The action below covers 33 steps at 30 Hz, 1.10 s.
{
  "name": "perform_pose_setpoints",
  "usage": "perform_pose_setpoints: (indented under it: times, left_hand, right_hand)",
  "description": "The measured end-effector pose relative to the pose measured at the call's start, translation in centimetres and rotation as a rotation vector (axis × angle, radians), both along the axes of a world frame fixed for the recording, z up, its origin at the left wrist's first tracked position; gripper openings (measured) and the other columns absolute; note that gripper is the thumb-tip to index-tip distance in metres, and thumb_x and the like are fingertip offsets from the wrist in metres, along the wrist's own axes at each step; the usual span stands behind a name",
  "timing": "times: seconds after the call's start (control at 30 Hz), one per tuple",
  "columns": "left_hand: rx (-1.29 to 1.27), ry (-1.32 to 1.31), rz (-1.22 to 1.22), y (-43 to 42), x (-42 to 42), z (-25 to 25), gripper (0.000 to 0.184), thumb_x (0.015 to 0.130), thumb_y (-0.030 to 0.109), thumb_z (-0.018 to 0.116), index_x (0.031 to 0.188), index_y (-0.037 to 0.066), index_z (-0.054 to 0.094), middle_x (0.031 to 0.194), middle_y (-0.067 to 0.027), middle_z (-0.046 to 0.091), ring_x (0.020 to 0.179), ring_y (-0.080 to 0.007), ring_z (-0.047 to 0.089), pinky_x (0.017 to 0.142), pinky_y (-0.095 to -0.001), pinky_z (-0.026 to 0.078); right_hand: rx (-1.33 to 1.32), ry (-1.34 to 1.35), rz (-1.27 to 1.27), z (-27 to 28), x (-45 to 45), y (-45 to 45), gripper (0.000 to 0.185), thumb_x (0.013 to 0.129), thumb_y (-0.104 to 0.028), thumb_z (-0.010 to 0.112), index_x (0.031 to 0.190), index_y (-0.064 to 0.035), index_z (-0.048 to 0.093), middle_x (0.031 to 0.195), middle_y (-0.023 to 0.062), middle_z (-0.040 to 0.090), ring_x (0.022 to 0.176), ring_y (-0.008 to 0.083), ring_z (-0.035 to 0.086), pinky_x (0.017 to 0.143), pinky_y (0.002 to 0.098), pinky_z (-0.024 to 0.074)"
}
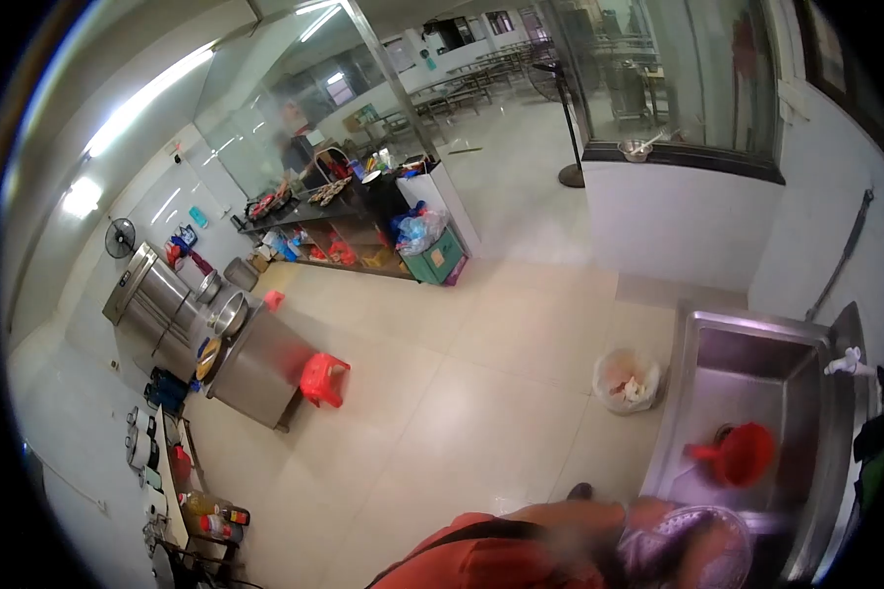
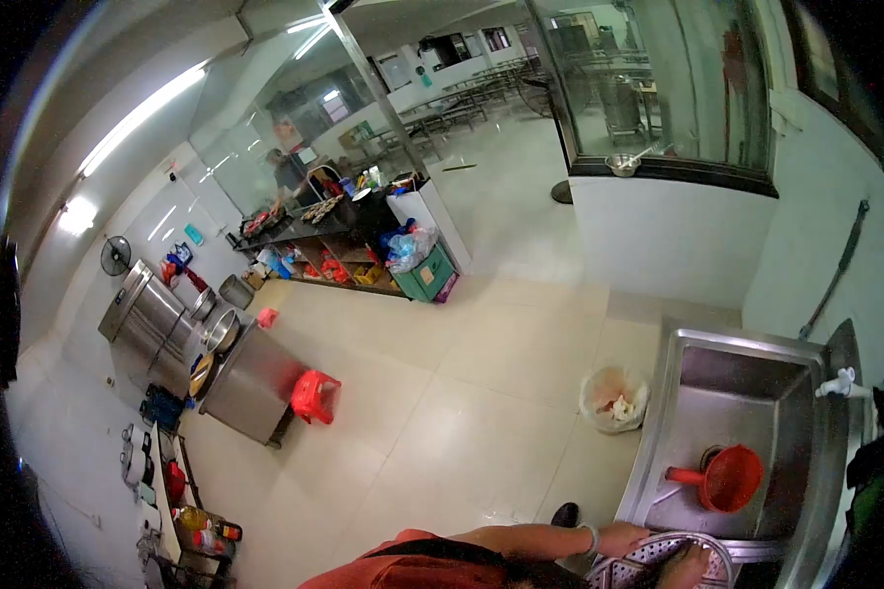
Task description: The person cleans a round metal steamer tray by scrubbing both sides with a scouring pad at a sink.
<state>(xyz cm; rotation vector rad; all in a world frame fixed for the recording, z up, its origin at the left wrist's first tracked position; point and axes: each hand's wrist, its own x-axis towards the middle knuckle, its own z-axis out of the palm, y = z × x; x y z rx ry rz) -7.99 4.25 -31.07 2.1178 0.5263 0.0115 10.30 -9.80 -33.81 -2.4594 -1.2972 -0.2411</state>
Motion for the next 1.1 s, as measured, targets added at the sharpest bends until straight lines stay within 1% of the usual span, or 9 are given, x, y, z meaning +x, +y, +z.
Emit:
perform_pose_setpoints:
  times: [0.13,0.27,0.5,0.57,0.6,0.73,0.83,0.93,1.1]
  left_hand:
    - [0.068,-0.077,0.033,-0.8,0.2,-1.9,0.021,0.093,0.022,0.052,0.103,0.004,0.051,0.088,-0.0238,0.061,0.086,-0.0456,0.061,0.076,-0.0543,0.046]
    - [0.074,-0.124,0.065,-1.1,0.2,-2.6,0.021,0.094,0.025,0.052,0.101,0.005,0.05,0.085,-0.0232,0.062,0.081,-0.0451,0.061,0.072,-0.0547,0.047]
    - [0.054,-0.067,0.035,-0.5,0.0,-0.2,0.02,0.093,0.023,0.052,0.099,0.004,0.051,0.085,-0.0231,0.062,0.081,-0.0443,0.062,0.072,-0.0545,0.047]
    - [0.007,-0.067,0.023,-0.1,-0.1,0.6,0.02,0.093,0.023,0.052,0.099,0.004,0.051,0.084,-0.0229,0.062,0.082,-0.0443,0.062,0.073,-0.0542,0.047]
    - [0.018,-0.138,0.063,-0.2,-0.1,0.6,0.02,0.093,0.022,0.052,0.098,0.004,0.051,0.083,-0.0226,0.061,0.082,-0.0443,0.062,0.073,-0.054,0.047]
    - [0.077,-0.131,0.094,-1.1,0.2,-1.7,0.017,0.091,0.02,0.053,0.098,0.004,0.052,0.084,-0.0222,0.061,0.084,-0.0443,0.061,0.074,-0.0536,0.047]
    - [0.023,-0.086,0.047,-0.9,0.2,-1.0,0.017,0.09,0.018,0.055,0.099,0.004,0.053,0.089,-0.0222,0.062,0.086,-0.0442,0.061,0.075,-0.0532,0.047]
    - [0.068,-0.137,0.08,-0.5,0.1,-0.4,0.016,0.089,0.016,0.055,0.1,0.004,0.054,0.087,-0.0229,0.062,0.087,-0.0443,0.061,0.076,-0.0529,0.047]
    - [-0.025,-0.094,0.075,-0.8,0.7,-1.7,0.018,0.089,0.015,0.055,0.102,0.003,0.054,0.089,-0.0244,0.062,0.089,-0.0444,0.062,0.078,-0.0533,0.047]
  right_hand:
    - [-0.714,0.481,-0.098,13.1,-5.8,2.6,0.055,0.094,-0.035,0.059,0.139,-0.0059,0.051,0.132,0.023,0.058,0.126,0.0324,0.053,0.11,0.0559,0.0362]
    - [-0.15,0.081,0.153,3.9,-7.1,-2.4,0.029,0.092,-0.023,0.05,0.093,0.0021,0.065,0.101,0.0249,0.065,0.099,0.0408,0.06,0.088,0.0487,0.0481]
    - [0.089,-0.068,0.023,2.9,-2.1,-0.4,0.031,0.093,-0.022,0.052,0.106,0.0037,0.065,0.1,0.0269,0.064,0.096,0.0406,0.061,0.083,0.0487,0.0474]
    - [-0.428,0.373,-0.026,11.0,-5.5,2.0,0.035,0.093,-0.025,0.052,0.113,0.0012,0.064,0.102,0.0225,0.066,0.095,0.0371,0.063,0.083,0.0467,0.0498]
    - [-0.242,0.105,0.167,1.8,-5.0,-0.6,0.033,0.093,-0.026,0.052,0.11,-0.0011,0.065,0.1,0.0191,0.067,0.09,0.0349,0.065,0.079,0.0444,0.0516]
    - [-0.134,0.168,0.232,-4.1,-3.1,-3.2,0.025,0.084,-0.011,0.057,0.105,-0.0018,0.066,0.104,0.0286,0.063,0.088,0.0447,0.063,0.075,0.0495,0.0518]
    - [-0.028,0.108,0.044,5.2,-0.2,0.3,0.02,0.088,-0.007,0.053,0.1,0.0059,0.062,0.089,0.0274,0.061,0.079,0.0451,0.059,0.071,0.0517,0.0484]
    - [-0.154,-0.193,0.04,-4.7,1.8,-1.4,0.02,0.087,-0.007,0.056,0.103,0.0014,0.064,0.095,0.0247,0.062,0.083,0.0425,0.061,0.075,0.0504,0.0488]
    - [0.0,0.206,0.341,1.7,-7.1,-2.5,0.024,0.082,-0.007,0.058,0.104,-0.0049,0.067,0.094,0.0177,0.064,0.092,0.0375,0.06,0.083,0.0464,0.0482]
